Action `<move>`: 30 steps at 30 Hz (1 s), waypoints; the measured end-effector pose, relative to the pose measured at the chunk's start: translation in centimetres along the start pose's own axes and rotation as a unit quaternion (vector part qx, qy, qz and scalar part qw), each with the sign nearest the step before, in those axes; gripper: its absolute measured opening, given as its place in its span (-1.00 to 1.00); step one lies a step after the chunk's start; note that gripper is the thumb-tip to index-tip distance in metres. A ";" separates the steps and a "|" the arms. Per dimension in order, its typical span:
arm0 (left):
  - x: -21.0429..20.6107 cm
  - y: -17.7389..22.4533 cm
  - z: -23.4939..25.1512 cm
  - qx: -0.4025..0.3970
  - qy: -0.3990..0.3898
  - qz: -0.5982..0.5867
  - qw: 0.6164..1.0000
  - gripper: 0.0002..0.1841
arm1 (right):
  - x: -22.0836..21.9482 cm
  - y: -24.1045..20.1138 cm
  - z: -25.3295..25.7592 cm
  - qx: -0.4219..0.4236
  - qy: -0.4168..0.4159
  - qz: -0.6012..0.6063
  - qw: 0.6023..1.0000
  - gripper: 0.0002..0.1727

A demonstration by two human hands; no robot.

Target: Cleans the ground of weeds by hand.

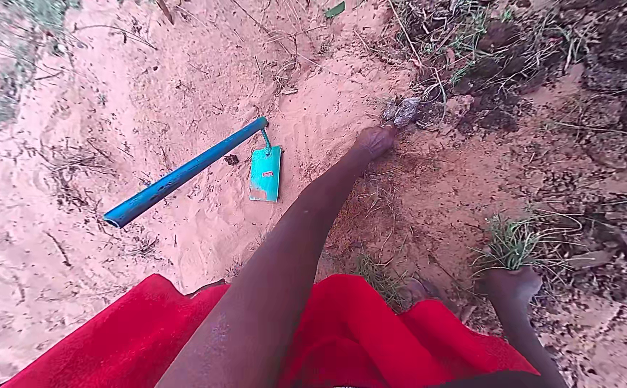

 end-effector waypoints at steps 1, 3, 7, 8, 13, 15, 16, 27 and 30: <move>-0.1 -0.6 0.0 0.018 0.004 -0.004 1.000 -0.52 | 0.0 0.1 0.0 0.002 0.001 -0.001 1.000 -0.65; -0.1 -1.1 -0.1 0.037 0.001 -0.001 0.999 -0.52 | 0.0 0.0 0.0 0.023 0.016 0.007 1.000 -0.63; 1.3 0.4 0.0 0.074 -0.031 -0.007 0.997 -0.57 | 0.0 -0.3 -0.3 0.050 0.039 0.023 0.998 -0.55; 1.8 1.0 0.1 0.090 -0.046 -0.019 0.995 -0.58 | 0.0 -0.3 -0.2 0.049 0.037 0.023 0.998 -0.54; 2.0 1.6 0.5 0.135 -0.070 -0.032 0.988 -0.72 | 0.0 -0.2 -0.3 0.045 0.032 0.013 0.998 -0.56; 2.5 1.1 0.5 0.123 -0.068 -0.042 0.989 -0.73 | 0.0 -0.1 -0.1 0.038 0.027 0.011 0.999 -0.59; 2.3 0.8 0.3 0.109 -0.072 -0.050 0.990 -0.72 | 0.0 0.0 -0.1 0.031 0.023 0.009 0.999 -0.61; 5.8 -1.6 -3.2 0.101 0.049 -0.170 0.979 -0.53 | -0.3 0.2 0.2 0.005 -0.001 -0.017 1.000 -0.65; 6.7 -2.5 1.7 0.128 0.063 -0.188 0.972 -0.56 | -0.2 0.2 0.1 0.014 0.010 -0.018 1.000 -0.67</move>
Point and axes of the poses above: each hand's wrist, its own z-axis towards the middle knuckle, its own x-axis out of the back of the hand, y = z × x, the point moved 7 cm from there along z, towards the middle knuckle, and after that the axes turned 2 degrees about -y, right-handed, at the moved point
